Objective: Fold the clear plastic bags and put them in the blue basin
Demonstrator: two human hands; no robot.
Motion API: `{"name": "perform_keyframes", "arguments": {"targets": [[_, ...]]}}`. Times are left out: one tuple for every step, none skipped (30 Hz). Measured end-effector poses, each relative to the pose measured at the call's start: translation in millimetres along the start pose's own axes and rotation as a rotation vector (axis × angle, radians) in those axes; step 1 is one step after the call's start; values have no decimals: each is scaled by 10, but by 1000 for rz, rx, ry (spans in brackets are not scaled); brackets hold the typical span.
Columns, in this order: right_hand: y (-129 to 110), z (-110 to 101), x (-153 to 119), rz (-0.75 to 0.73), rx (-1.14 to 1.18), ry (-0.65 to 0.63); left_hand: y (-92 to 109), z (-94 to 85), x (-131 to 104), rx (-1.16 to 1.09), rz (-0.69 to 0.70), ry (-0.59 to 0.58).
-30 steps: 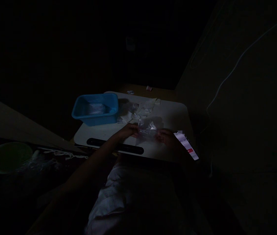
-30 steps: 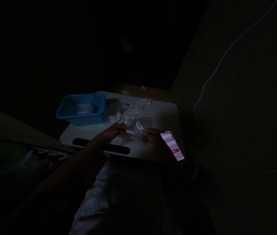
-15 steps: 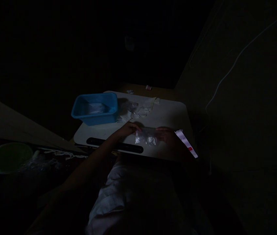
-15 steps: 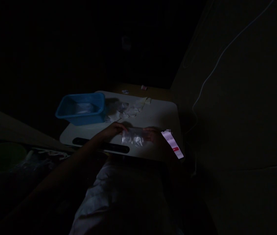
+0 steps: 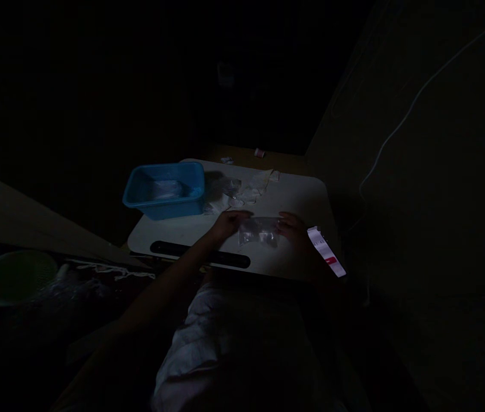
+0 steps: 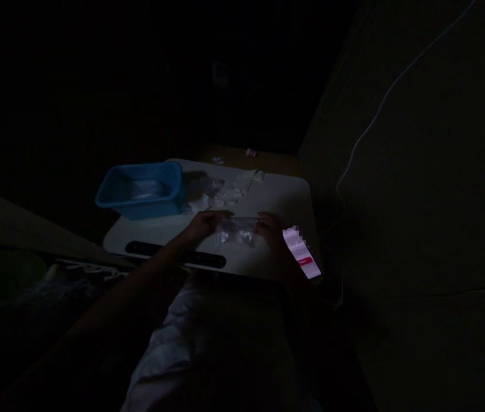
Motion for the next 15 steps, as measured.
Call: {"name": "perform_keyframes", "arguments": {"targets": [[8, -7, 10, 1, 1, 5, -14, -12, 14, 7, 13, 10], [12, -16, 19, -2, -6, 9, -21, -24, 29, 20, 32, 16], [10, -24, 27, -12, -17, 9, -21, -31, 43, 39, 57, 14], [2, -35, 35, -28, -33, 11, -15, -31, 56, 63, 85, 0], [-8, -47, 44, -45, -52, 15, -1, -30, 64, 91, 118, -18], [-13, -58, 54, -59, -73, 19, 15, -24, 65, 122, 150, -44], [-11, -68, 64, -67, -94, 24, 32, -13, 60, 153, 178, -76], [-4, -76, 76, -70, -113, 29, 46, 1, 49, 180, 201, -112], [6, -82, 88, -73, -133, 34, 59, 14, 31, 202, 219, -146], [16, -86, 97, -77, -154, 38, 74, 20, 11, 217, 233, -169], [24, -84, 105, -86, -177, 38, 92, 19, -9, 229, 245, -177], [30, -79, 109, -98, -199, 35, 112, 15, -27, 243, 254, -173], [35, -70, 110, -110, -219, 28, 138, 11, -43, 263, 264, -159], [39, -61, 109, -123, -236, 21, 168, 12, -57, 296, 274, -140], [39, -54, 107, -134, -247, 16, 197, 27, -69, 349, 281, -126]]}}
Point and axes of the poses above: each hand's wrist, its own x-axis towards the middle knuckle, its own z-axis out of the palm, y = z × x, the point moved 9 cm from there along x, towards the middle knuckle, and after that the axes turned 8 degrees about -x, right-handed, at the moved point
